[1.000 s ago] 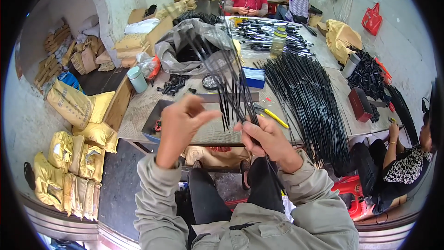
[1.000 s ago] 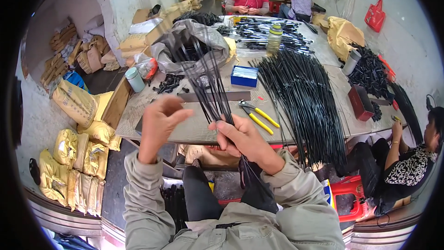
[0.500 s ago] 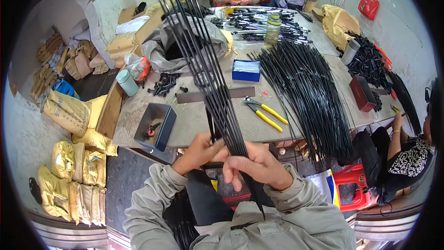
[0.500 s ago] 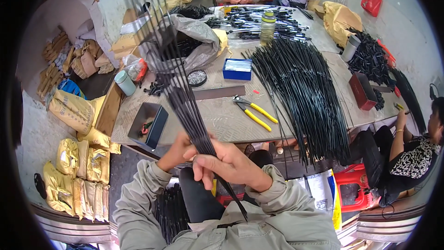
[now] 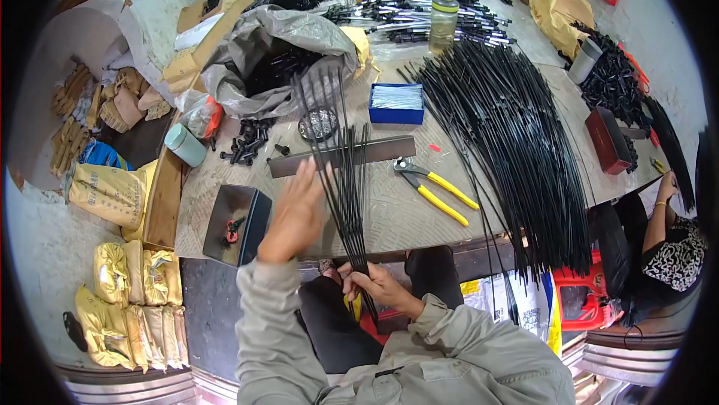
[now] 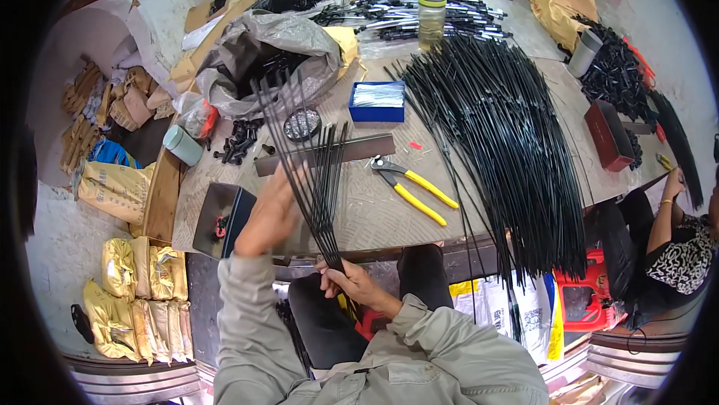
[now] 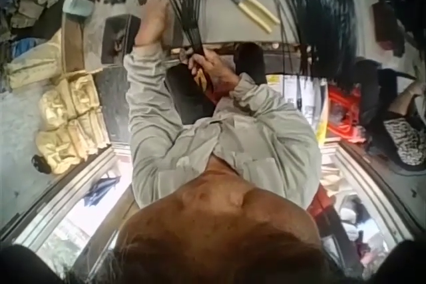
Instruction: Assemble black rods into a central hub connector using pliers on a production floor.
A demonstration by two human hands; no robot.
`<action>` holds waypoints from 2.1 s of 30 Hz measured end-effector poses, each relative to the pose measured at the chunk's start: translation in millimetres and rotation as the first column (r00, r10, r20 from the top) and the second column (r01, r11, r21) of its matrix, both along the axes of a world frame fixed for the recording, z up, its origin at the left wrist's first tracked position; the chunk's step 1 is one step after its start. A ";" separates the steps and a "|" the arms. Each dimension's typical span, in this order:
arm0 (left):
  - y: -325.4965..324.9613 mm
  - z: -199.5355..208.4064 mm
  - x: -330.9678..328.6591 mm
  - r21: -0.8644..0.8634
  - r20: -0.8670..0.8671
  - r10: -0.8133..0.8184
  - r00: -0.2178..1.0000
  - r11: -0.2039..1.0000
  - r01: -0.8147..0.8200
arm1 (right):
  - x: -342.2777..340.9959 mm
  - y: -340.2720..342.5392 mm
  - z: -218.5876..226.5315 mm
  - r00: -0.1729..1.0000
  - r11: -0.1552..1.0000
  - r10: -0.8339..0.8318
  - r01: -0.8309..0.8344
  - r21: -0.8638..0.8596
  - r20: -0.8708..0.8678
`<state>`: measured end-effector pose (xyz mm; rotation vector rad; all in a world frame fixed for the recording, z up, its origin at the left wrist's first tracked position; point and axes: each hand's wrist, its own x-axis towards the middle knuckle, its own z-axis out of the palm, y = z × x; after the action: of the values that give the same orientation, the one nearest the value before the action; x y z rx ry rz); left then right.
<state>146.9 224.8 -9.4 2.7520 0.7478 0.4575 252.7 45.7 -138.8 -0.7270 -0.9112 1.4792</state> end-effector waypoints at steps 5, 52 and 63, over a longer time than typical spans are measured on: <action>-46.6 -0.1 -22.4 -0.060 -0.109 -0.121 0.987 0.992 0.115 | 1.5 -5.1 -37.6 0.987 0.995 0.100 -0.098 -0.016 0.125; -44.3 -27.0 1.8 0.275 -0.141 -0.213 0.967 0.930 0.245 | 221.9 234.5 139.1 -0.143 0.878 -0.476 -0.028 0.478 0.867; -44.8 -19.9 3.5 0.032 -0.007 -0.277 0.961 0.960 0.277 | 224.0 229.0 135.6 -0.280 0.738 -0.665 -0.103 0.667 0.692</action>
<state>150.4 179.9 -29.3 2.8274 0.3480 0.4092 476.8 274.7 -3.2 -1.6261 -1.9940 -0.3841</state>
